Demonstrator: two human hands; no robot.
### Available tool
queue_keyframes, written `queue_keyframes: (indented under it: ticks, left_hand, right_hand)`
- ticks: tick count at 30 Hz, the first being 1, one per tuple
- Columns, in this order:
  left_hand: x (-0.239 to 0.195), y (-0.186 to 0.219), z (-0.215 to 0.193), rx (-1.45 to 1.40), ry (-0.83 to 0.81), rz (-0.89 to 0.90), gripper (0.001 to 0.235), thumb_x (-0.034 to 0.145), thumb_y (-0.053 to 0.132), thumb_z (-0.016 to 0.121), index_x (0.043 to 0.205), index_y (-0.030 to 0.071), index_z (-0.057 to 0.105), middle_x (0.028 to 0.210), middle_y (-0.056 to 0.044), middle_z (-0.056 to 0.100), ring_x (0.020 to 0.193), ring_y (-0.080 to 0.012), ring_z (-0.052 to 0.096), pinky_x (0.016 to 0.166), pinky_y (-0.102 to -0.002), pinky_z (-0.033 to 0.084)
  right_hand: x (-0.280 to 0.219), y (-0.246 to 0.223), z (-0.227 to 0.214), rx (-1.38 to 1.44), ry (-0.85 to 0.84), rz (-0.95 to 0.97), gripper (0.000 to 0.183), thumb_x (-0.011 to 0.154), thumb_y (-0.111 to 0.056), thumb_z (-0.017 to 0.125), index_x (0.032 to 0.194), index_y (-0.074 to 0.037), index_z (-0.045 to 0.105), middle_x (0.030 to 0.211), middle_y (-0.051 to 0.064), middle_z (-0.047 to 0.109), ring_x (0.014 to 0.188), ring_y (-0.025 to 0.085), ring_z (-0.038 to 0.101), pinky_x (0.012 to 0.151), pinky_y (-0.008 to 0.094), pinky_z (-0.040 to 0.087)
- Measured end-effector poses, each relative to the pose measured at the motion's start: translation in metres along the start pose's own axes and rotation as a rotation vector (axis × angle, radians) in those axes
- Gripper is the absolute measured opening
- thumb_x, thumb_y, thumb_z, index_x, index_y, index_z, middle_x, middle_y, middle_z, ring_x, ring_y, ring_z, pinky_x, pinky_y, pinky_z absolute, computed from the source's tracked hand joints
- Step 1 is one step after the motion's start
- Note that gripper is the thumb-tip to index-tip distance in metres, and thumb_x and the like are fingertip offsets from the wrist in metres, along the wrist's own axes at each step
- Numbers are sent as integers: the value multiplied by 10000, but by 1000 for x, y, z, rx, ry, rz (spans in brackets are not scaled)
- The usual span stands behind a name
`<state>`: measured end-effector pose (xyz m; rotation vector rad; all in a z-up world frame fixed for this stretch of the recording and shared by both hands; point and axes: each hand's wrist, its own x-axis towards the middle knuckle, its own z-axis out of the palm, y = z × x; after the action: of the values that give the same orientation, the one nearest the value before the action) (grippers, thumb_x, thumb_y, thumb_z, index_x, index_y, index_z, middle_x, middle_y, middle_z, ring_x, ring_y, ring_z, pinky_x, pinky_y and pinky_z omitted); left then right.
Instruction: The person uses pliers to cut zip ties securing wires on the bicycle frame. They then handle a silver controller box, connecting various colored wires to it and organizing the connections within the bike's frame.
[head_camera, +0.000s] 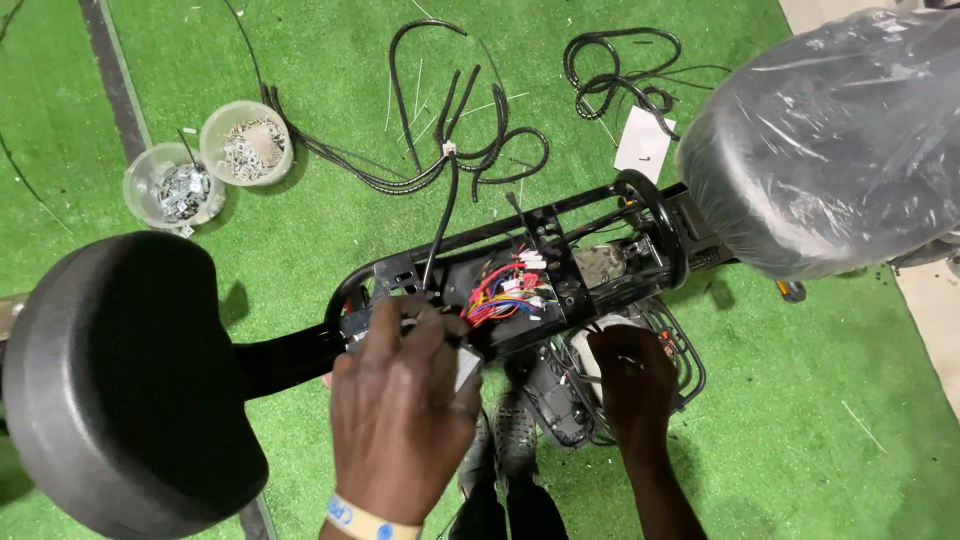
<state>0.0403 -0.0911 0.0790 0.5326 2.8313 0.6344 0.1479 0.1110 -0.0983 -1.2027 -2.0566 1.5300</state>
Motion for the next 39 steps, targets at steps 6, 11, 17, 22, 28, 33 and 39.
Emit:
queue_keyframes:
  ticks: [6, 11, 17, 22, 28, 33, 39]
  left_hand:
    - [-17, -2, -27, -232, 275, -159, 316, 644, 153, 747, 954, 147, 685, 1113, -74, 560, 976, -283, 631, 733, -381, 529]
    - [-20, -10, -3, -200, 177, -193, 500, 652, 155, 767, 1113, 184, 577, 1144, -106, 481, 1100, -346, 539, 918, -457, 415]
    - [-12, -12, 22, 89, 84, -75, 797, 518, 91, 785, 1260, 155, 502, 1175, -148, 462, 969, -376, 485, 734, -493, 462]
    - [-7, -7, 35, 201, 45, -164, 813, 548, 357, 820, 1272, 176, 497, 1173, -151, 469, 1024, -394, 464, 782, -534, 433]
    - [14, 5, 27, -24, 227, -42, 666, 764, 394, 705, 1320, 104, 479, 1293, -153, 471, 1127, -375, 430, 906, -525, 337]
    - [35, -1, 40, -137, 249, 100, 456, 784, 139, 668, 1231, 132, 582, 1100, -78, 618, 965, -321, 527, 880, -480, 368]
    - [31, -5, 50, -263, 459, 65, 246, 846, -86, 491, 1027, 64, 563, 944, -115, 628, 889, -296, 579, 723, -391, 411]
  right_hand:
    - [-46, -71, -5, -380, 82, -398, 204, 837, -206, 702, 991, -82, 653, 1037, 70, 634, 1003, 245, 559, 790, 346, 478]
    - [-52, -116, 14, -35, -204, -163, 141, 884, -215, 605, 912, -117, 703, 795, 39, 755, 694, 127, 767, 573, 223, 629]
    - [-21, -132, 39, -189, -372, 27, 478, 820, -252, 519, 1260, -64, 512, 1085, 47, 750, 551, 187, 757, 527, 270, 582]
    - [-10, -119, 47, -459, -406, -393, 467, 814, -268, 634, 1207, -17, 602, 1233, 176, 614, 847, 297, 667, 778, 382, 478]
    - [-4, -113, 47, -406, -420, -591, 338, 847, -293, 558, 1064, -54, 660, 1043, 128, 686, 941, 314, 646, 823, 388, 470]
    - [-12, -111, 42, -312, -377, -608, 431, 829, -263, 618, 1165, 0, 564, 1104, 178, 646, 994, 337, 612, 867, 415, 464]
    - [-29, -116, 20, -229, -284, -732, 35, 927, -74, 579, 941, -81, 548, 951, 46, 632, 860, 217, 605, 794, 316, 474]
